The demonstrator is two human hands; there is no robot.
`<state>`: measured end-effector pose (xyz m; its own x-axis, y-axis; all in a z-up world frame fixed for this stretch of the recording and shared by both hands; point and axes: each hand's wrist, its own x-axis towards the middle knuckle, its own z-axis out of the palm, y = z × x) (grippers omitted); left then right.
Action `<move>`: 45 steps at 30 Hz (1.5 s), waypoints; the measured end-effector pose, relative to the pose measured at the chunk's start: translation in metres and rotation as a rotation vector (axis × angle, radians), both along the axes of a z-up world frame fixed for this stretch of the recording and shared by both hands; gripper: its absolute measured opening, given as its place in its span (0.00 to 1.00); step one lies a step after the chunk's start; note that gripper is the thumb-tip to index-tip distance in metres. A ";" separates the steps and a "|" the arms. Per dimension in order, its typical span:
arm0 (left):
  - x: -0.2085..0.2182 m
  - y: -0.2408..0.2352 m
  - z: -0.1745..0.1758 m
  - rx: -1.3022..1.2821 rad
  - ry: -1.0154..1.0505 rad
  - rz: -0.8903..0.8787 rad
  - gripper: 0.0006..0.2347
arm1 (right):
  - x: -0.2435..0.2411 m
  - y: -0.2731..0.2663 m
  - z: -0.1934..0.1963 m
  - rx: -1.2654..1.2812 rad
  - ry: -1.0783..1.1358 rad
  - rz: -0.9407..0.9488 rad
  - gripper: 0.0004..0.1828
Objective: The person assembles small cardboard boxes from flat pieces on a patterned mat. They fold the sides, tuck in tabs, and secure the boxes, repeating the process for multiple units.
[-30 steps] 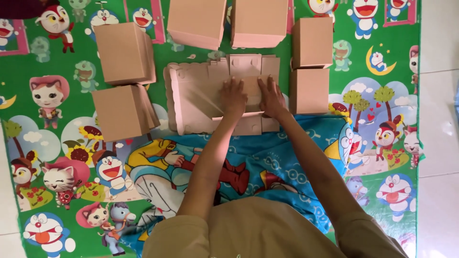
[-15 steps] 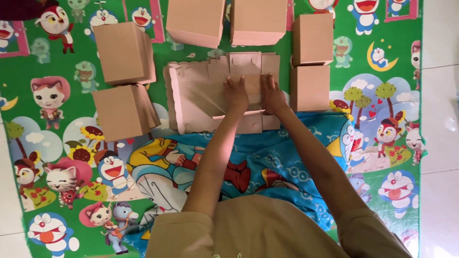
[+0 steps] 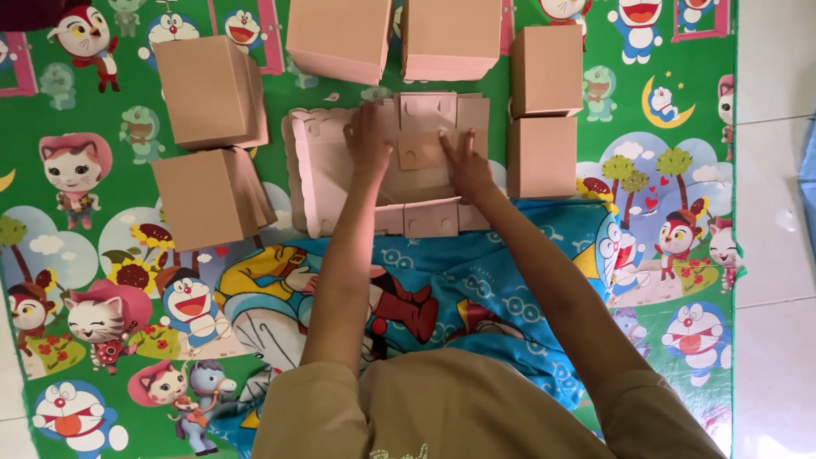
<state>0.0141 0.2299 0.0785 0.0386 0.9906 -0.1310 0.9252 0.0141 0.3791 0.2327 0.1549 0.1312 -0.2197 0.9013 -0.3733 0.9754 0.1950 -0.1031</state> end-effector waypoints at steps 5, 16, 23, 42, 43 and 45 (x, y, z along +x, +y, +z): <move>-0.006 -0.005 0.025 -0.058 0.084 0.030 0.42 | -0.004 -0.002 0.009 -0.004 -0.037 -0.011 0.64; -0.035 -0.032 -0.010 0.251 -0.020 -0.229 0.26 | 0.004 0.004 -0.016 -0.014 -0.058 0.000 0.62; -0.011 -0.068 0.000 0.059 0.064 -0.326 0.37 | 0.005 0.007 -0.009 -0.034 -0.065 0.012 0.66; 0.025 -0.053 -0.004 -0.269 0.488 -0.424 0.42 | -0.005 0.046 -0.108 -0.003 -0.307 0.183 0.82; 0.021 -0.052 -0.011 -0.259 0.351 -0.393 0.41 | -0.003 0.050 -0.118 -0.022 -0.302 0.203 0.80; 0.003 -0.053 -0.008 -0.256 0.214 -0.353 0.40 | 0.004 0.056 -0.114 -0.046 -0.294 0.232 0.79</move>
<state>0.0171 0.1769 0.0708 0.3123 0.8566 -0.4108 0.9470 -0.2466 0.2056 0.2366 0.2106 0.0174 -0.2931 0.8211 -0.4898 0.8951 0.4156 0.1612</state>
